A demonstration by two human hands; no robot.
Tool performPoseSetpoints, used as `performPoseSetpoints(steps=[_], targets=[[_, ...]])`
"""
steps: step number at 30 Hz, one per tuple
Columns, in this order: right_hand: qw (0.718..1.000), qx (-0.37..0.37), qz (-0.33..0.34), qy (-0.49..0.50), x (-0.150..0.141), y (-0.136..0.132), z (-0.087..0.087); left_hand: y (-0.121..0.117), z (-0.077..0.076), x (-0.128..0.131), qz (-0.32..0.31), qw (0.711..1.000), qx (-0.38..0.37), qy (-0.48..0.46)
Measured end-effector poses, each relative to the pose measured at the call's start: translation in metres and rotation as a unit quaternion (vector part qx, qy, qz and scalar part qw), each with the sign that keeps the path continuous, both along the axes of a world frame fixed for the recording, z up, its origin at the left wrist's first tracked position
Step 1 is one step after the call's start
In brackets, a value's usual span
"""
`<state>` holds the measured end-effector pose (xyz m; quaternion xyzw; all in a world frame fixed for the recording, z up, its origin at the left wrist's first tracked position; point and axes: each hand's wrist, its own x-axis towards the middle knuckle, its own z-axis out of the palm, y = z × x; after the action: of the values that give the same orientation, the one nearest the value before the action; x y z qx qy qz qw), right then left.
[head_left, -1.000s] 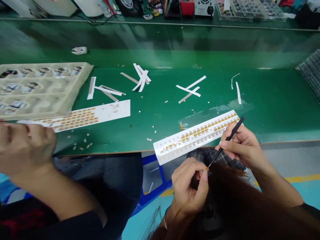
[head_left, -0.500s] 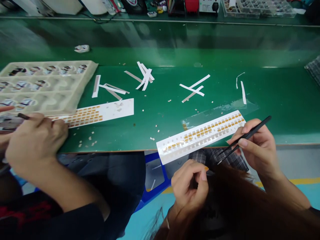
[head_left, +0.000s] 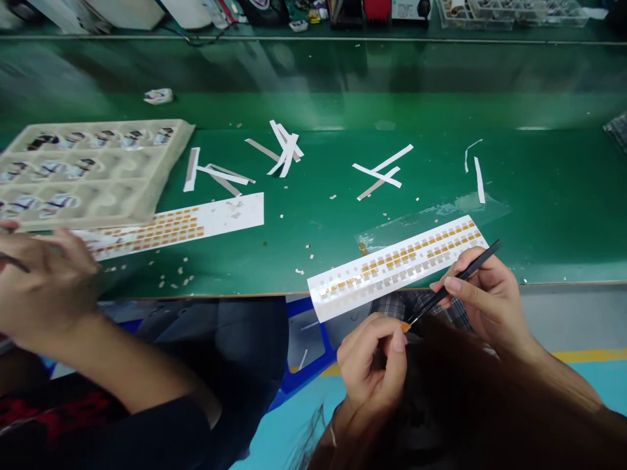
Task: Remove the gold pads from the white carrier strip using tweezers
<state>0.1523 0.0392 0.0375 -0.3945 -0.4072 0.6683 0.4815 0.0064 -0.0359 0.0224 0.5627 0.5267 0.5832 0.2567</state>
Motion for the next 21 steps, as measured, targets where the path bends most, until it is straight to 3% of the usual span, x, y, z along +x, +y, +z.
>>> performPoseSetpoints(steps=[6,9,14,21], targets=[[1.000,-0.007,-0.004,-0.007,0.002,-0.004,0.001,0.000,-0.006,0.000,0.005,1.000,-0.002,0.028],[0.999,0.015,-0.037,-0.018,0.006,0.004,0.008,0.002,-0.008,0.000,0.040,0.992,0.014,0.121],[0.995,0.051,-0.062,-0.067,0.018,0.039,0.015,0.019,-0.013,0.008,0.132,0.926,0.101,0.339],[0.992,0.013,-0.033,-0.120,0.025,0.067,-0.006,0.035,-0.030,0.015,0.079,0.907,0.068,0.408]])
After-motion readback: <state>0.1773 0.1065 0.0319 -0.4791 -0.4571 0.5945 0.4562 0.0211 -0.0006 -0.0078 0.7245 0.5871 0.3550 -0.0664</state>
